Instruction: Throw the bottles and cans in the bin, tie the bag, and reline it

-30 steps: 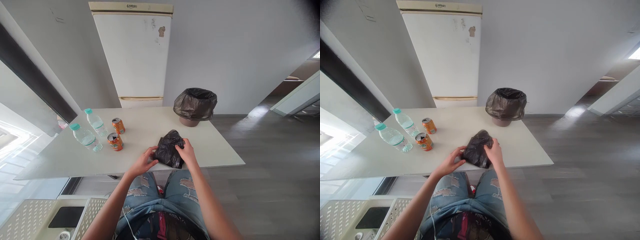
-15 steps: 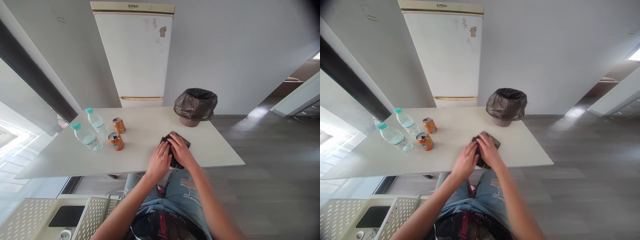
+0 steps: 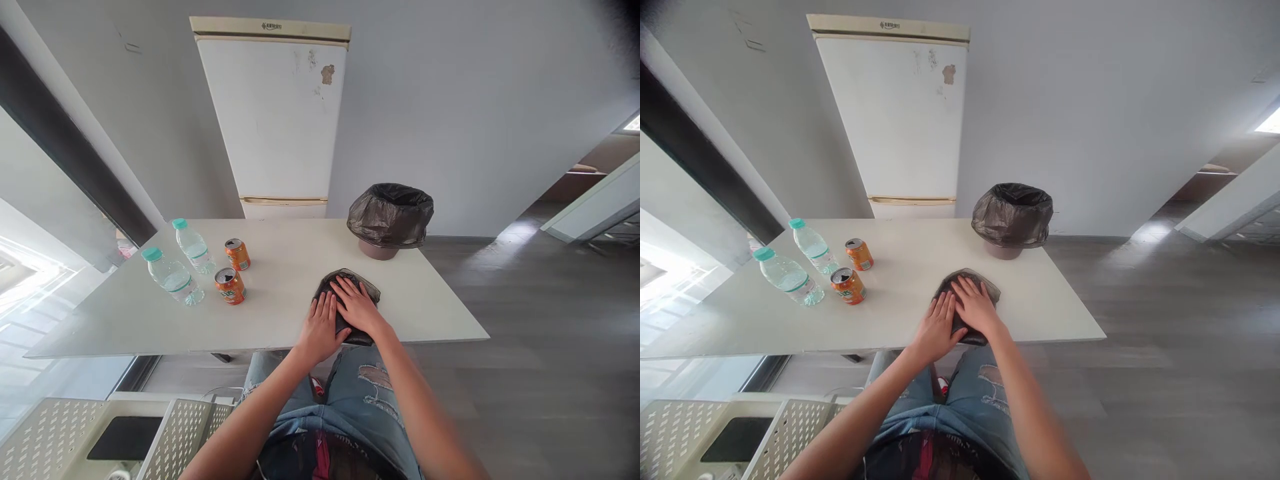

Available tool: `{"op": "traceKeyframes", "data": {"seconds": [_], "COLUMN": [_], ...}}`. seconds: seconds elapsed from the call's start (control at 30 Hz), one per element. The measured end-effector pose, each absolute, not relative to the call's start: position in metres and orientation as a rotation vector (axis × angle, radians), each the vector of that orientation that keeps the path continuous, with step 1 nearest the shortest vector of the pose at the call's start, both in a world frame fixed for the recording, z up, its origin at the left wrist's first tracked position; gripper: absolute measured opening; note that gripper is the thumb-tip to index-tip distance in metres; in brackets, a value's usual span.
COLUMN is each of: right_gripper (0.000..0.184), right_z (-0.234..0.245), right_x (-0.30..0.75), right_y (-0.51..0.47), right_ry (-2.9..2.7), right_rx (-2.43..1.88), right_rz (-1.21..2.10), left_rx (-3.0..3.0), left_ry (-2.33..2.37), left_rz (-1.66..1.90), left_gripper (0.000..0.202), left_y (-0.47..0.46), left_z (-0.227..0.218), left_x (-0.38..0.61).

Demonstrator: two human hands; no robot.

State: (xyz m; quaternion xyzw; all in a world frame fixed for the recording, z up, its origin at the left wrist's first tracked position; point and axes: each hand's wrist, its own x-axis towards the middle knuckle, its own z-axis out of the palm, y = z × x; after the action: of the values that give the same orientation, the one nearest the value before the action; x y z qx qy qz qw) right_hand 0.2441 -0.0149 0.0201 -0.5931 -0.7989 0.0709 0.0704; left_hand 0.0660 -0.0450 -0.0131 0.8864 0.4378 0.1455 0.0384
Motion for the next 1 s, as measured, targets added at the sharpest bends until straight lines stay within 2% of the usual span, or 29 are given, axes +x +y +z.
{"op": "traceKeyframes", "data": {"seconds": [0.2,0.37,0.47,0.63,0.67,0.77,0.83,0.9,1.0], "right_gripper": [0.055,0.057,0.055,0.044,0.042,0.038,0.037,0.050,0.089], "right_z": [0.023,0.010,0.011,0.033,0.038,0.049,0.050,0.045,0.032], "right_x": [0.266,0.268,0.261,0.258,0.262,0.276,0.286,0.295,0.303], "right_y": [-0.002,0.003,0.000,-0.021,-0.027,-0.043,-0.056,-0.070,-0.093], "right_ry": [-2.429,-2.440,-2.292,-1.810,-1.739,-1.783,-1.984,-2.214,-2.443], "right_rx": [-1.532,-1.671,-1.691,-1.598,-1.610,-1.579,-1.499,-1.446,-1.455], "right_rz": [0.021,0.193,0.091,-0.138,-0.149,-0.061,0.064,0.173,0.233], "left_rx": [2.733,2.801,2.837,2.747,2.734,2.763,2.787,2.779,2.761], "left_ry": [1.299,1.143,1.115,1.196,1.181,1.070,1.013,1.022,1.034], "left_rz": [0.390,0.306,0.310,0.583,0.585,0.509,0.453,0.445,0.484], "left_gripper": [0.090,0.089,0.088,0.049,0.049,0.073,0.068,0.050,0.034], "left_y": [-0.043,-0.020,-0.009,-0.042,-0.055,-0.086,-0.094,-0.092,-0.081], "left_z": [-0.012,0.002,0.025,0.052,0.050,0.032,0.018,0.009,0.011], "left_x": [0.064,0.048,0.035,0.034,0.037,0.044,0.041,0.029,0.000]}}
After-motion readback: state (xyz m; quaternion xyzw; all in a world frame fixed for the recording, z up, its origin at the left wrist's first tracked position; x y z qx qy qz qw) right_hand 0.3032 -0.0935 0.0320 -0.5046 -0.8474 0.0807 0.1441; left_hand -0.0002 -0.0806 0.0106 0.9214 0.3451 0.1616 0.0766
